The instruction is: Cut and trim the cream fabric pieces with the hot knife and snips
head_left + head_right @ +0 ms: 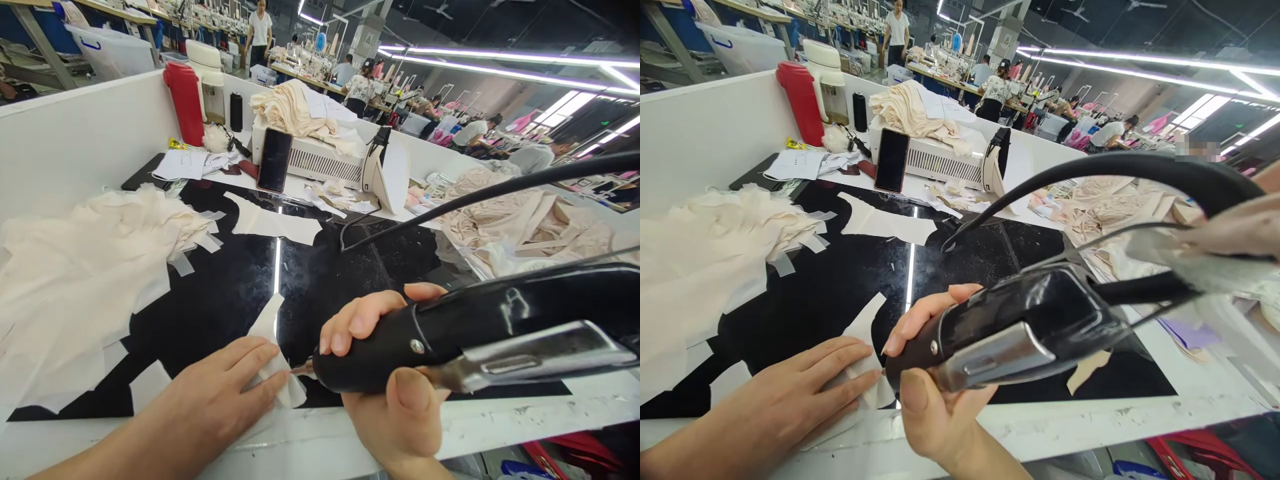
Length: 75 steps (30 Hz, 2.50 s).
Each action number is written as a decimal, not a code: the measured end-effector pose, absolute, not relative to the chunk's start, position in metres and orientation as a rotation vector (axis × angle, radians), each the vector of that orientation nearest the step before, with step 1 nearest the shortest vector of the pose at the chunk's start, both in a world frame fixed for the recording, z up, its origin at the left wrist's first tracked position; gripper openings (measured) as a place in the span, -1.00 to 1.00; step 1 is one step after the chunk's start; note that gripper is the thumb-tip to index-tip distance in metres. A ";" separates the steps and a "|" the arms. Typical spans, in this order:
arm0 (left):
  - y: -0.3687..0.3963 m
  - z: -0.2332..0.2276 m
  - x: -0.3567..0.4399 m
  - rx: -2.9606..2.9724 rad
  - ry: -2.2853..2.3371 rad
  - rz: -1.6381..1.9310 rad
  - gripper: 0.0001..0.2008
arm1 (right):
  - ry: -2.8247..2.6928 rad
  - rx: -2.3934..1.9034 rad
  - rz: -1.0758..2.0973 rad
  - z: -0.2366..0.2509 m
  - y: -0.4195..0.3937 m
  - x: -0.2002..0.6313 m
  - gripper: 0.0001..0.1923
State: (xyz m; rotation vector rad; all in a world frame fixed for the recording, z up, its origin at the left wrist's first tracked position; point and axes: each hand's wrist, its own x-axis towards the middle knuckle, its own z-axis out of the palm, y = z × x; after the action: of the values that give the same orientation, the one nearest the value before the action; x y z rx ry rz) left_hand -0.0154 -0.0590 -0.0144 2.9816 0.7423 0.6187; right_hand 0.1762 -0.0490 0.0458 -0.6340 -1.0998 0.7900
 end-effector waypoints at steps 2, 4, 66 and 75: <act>-0.059 -0.016 -0.015 2.961 0.758 0.629 -0.67 | -1.079 -0.626 0.795 0.046 -0.048 0.176 -0.59; -0.059 -0.017 -0.013 2.955 0.766 0.647 -0.69 | -1.060 -0.623 0.795 0.047 -0.047 0.175 -0.59; -0.033 -0.011 -0.034 3.010 0.704 0.568 -0.67 | -1.103 -0.619 0.750 0.042 -0.036 0.167 -0.60; -0.036 -0.018 -0.033 2.993 0.727 0.601 -0.60 | -1.104 -0.608 0.750 0.042 -0.033 0.167 -0.62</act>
State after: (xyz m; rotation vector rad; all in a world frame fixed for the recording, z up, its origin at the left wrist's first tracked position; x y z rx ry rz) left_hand -0.0329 -0.0362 -0.0181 2.9929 0.7266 0.6010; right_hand 0.1672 -0.0328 0.0419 -0.6085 -1.1041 0.7501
